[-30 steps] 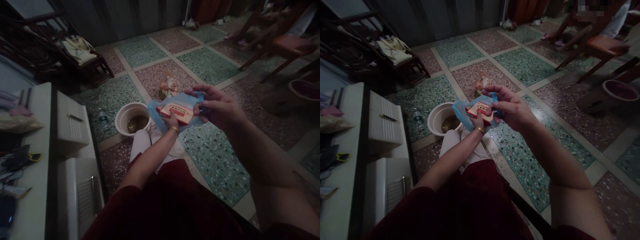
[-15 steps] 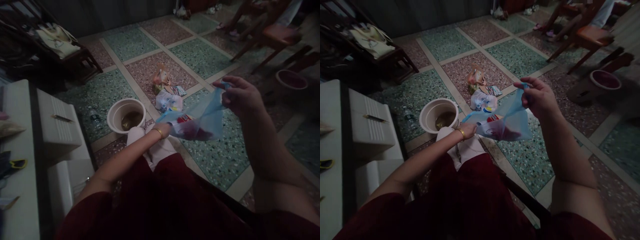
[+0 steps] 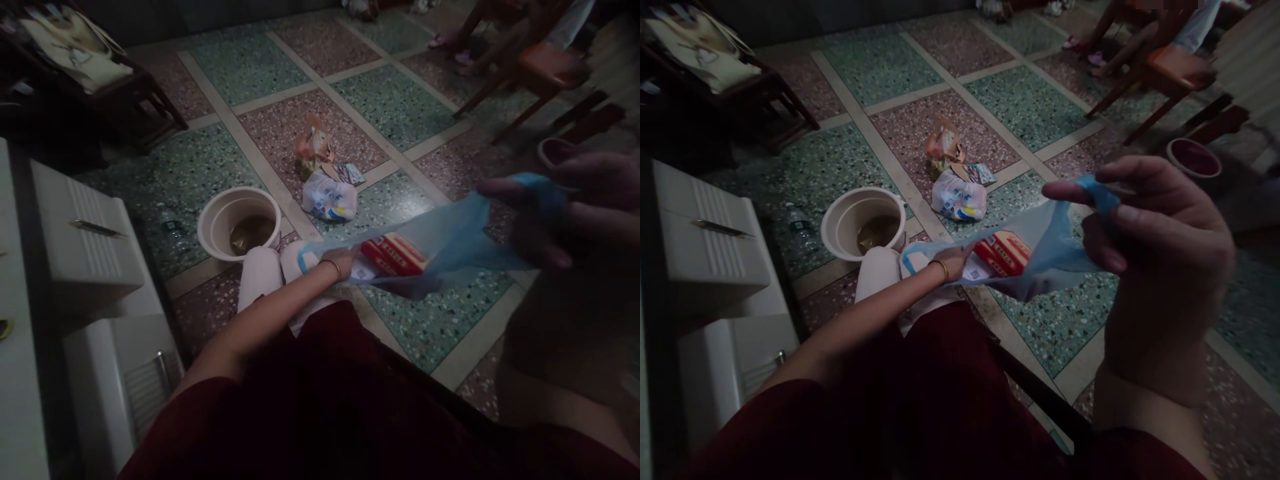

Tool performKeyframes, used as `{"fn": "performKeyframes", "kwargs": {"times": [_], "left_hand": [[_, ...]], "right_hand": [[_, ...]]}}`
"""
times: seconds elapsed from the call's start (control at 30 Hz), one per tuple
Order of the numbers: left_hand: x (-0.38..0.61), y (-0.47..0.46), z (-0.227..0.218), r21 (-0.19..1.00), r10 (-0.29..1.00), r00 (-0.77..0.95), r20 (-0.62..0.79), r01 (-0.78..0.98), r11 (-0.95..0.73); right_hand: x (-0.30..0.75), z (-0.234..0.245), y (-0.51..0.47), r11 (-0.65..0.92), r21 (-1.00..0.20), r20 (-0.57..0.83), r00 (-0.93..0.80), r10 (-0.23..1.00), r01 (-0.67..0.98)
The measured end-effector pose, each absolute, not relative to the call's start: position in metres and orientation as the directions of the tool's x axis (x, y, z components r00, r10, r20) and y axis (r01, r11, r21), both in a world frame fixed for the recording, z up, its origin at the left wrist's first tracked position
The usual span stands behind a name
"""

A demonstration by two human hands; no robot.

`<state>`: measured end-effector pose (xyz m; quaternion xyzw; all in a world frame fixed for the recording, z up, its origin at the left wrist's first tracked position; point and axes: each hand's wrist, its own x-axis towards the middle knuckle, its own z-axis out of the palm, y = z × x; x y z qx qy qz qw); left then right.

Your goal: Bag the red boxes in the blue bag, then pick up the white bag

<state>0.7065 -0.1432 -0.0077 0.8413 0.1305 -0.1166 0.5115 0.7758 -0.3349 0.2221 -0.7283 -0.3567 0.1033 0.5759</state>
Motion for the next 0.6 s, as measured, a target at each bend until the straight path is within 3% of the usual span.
{"fn": "performKeyframes", "kwargs": {"times": [0.1, 0.17, 0.27, 0.37, 0.43, 0.53, 0.6], "left_hand": [[0.708, -0.146, -0.008, 0.769, -0.086, 0.981, -0.174, 0.081, -0.634], [0.707, -0.151, -0.01, 0.712, -0.211, 0.969, -0.128, -0.058, -0.699], [0.699, -0.158, -0.01, 0.678, -0.258, 0.951, -0.169, -0.078, -0.731], [0.682, -0.163, 0.01, 0.696, -0.242, 0.956, -0.169, -0.058, -0.715], [0.67, -0.16, 0.033, 0.715, -0.207, 0.976, -0.062, -0.102, -0.692], [0.657, -0.141, 0.061, 0.654, -0.013, 0.987, 0.158, -0.115, -0.747], [0.655, -0.118, 0.064, 0.587, 0.167, 0.979, 0.114, 0.069, -0.806]], "right_hand": [[0.786, 0.217, -0.331, 0.045, -0.952, 0.255, 0.698, 0.669, 0.304], [0.795, 0.213, -0.328, 0.048, -0.95, 0.26, 0.701, 0.664, 0.307], [0.806, 0.209, -0.327, 0.04, -0.939, 0.285, 0.711, 0.643, 0.341], [0.814, 0.205, -0.33, -0.095, -0.938, 0.229, 0.801, 0.553, 0.333], [0.821, 0.2, -0.332, -0.223, -0.932, 0.155, 0.871, 0.466, 0.285], [0.829, 0.19, -0.334, -0.275, -0.943, 0.053, 0.901, 0.431, 0.187], [0.832, 0.184, -0.332, -0.251, -0.958, 0.018, 0.9, 0.435, 0.14]]}}
